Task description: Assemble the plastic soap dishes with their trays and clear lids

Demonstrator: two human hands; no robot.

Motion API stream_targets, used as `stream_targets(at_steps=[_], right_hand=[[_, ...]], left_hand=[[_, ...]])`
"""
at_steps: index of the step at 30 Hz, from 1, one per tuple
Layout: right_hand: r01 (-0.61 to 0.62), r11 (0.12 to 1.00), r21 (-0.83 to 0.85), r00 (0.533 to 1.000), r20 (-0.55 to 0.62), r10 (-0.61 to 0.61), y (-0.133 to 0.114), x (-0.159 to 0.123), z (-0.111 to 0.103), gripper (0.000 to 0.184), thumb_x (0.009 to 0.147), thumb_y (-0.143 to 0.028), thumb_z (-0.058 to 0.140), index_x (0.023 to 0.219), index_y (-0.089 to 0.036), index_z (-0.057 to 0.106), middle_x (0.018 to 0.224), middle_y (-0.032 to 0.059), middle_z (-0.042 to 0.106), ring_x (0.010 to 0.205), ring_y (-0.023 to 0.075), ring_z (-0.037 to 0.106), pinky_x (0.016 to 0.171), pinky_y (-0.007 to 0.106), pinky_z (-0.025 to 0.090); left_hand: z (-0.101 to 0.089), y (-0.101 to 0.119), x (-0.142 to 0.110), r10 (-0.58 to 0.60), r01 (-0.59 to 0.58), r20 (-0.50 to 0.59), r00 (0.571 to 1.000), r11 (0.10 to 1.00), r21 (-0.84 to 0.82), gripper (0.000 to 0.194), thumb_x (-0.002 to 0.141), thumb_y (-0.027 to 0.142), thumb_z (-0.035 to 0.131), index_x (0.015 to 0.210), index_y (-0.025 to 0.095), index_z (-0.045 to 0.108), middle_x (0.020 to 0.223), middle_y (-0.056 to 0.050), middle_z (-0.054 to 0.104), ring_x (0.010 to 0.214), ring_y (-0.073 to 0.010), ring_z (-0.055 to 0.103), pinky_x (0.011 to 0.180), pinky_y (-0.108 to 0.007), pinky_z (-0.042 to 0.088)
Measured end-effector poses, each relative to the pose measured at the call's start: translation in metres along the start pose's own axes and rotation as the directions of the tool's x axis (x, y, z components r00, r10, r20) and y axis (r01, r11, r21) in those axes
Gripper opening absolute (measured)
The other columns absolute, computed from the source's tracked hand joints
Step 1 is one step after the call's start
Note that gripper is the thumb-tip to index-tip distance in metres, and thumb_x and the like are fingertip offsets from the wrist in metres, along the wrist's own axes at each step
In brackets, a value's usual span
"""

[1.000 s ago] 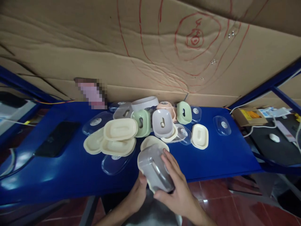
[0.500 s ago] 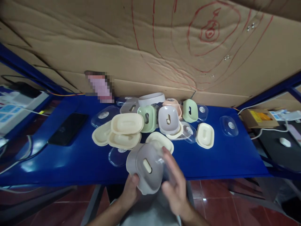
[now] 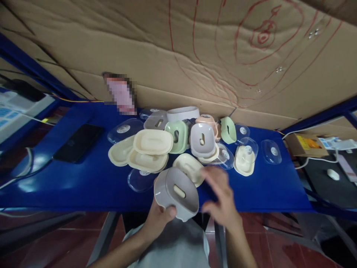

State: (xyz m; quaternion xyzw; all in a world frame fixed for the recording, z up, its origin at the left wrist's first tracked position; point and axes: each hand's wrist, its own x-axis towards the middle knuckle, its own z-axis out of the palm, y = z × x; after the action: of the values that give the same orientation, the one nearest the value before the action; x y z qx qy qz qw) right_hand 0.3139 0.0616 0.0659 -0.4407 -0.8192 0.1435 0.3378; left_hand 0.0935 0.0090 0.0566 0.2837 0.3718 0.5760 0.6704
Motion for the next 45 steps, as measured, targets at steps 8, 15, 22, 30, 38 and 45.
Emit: stream_targets(at_steps=[8,15,22,30,38,45], right_hand=[[-0.165,0.943,0.289,0.976,-0.092,0.199,-0.048,-0.029,0.021,0.033,0.109,-0.032,0.05,0.132,-0.027,0.074,0.113,0.0074,0.081,0.095,0.0278,0.078,0.08,0.04,0.063],[-0.232,0.905,-0.357,0.927,-0.362,0.095,0.037,0.004,-0.011,0.034,0.111,-0.03,0.049,0.137,-0.027,0.07,0.134,0.0108,0.075,0.133,0.0331,0.064,0.119,0.059,0.039],[-0.237,0.906,-0.352,0.958,-0.238,0.159,0.052,0.015,-0.007,0.062,0.111,-0.036,0.045,0.17,-0.026,0.029,0.178,0.0166,0.023,0.164,0.0376,0.023,0.126,0.067,0.029],[0.023,0.98,-0.197,0.987,0.161,0.009,-0.016,-0.071,0.047,0.059,0.109,-0.036,0.052,0.166,-0.033,0.039,0.162,0.009,0.055,0.149,0.0313,0.052,0.123,0.055,0.037],[-0.048,0.965,-0.258,0.974,0.203,0.103,-0.007,-0.046,0.041,0.059,0.109,-0.045,0.055,0.165,-0.029,0.042,0.157,0.0131,0.058,0.149,0.0336,0.048,0.123,0.06,0.036],[-0.072,0.984,-0.163,0.995,0.058,0.082,0.006,-0.058,0.029,0.033,0.11,-0.031,0.054,0.139,-0.03,0.069,0.128,0.0097,0.069,0.126,0.0274,0.064,0.11,0.049,0.053]], left_hand=[[-0.023,-0.009,-0.013,0.161,-0.164,0.035,0.986,0.963,0.211,0.094,0.076,0.058,0.091,0.145,0.03,0.033,0.143,-0.015,0.059,0.132,-0.0344,0.064,0.106,-0.049,0.056],[-0.062,-0.022,-0.029,0.353,-0.44,0.267,0.897,0.64,0.63,0.102,0.086,0.032,0.087,0.161,0.038,0.019,0.156,-0.018,0.048,0.146,-0.0361,0.054,0.116,-0.061,0.049],[-0.066,-0.017,-0.035,0.257,-0.271,0.203,0.945,0.264,0.926,0.062,0.097,0.03,0.075,0.153,0.035,0.049,0.161,-0.014,0.042,0.145,-0.034,0.055,0.115,-0.052,0.054],[-0.076,-0.019,-0.034,0.335,-0.414,0.458,0.824,-0.196,0.889,0.057,0.1,0.039,0.071,0.153,0.026,0.055,0.157,-0.02,0.056,0.146,-0.0388,0.053,0.116,-0.056,0.048],[-0.103,0.001,-0.058,0.257,-0.442,0.526,0.811,-0.319,0.838,0.061,0.101,0.043,0.068,0.155,0.018,0.053,0.155,-0.02,0.059,0.14,-0.0379,0.059,0.113,-0.051,0.048],[-0.111,0.003,-0.07,0.246,-0.469,0.552,0.796,-0.324,0.821,0.052,0.102,0.031,0.068,0.152,0.026,0.056,0.159,-0.016,0.057,0.144,-0.0358,0.057,0.112,-0.049,0.051]])
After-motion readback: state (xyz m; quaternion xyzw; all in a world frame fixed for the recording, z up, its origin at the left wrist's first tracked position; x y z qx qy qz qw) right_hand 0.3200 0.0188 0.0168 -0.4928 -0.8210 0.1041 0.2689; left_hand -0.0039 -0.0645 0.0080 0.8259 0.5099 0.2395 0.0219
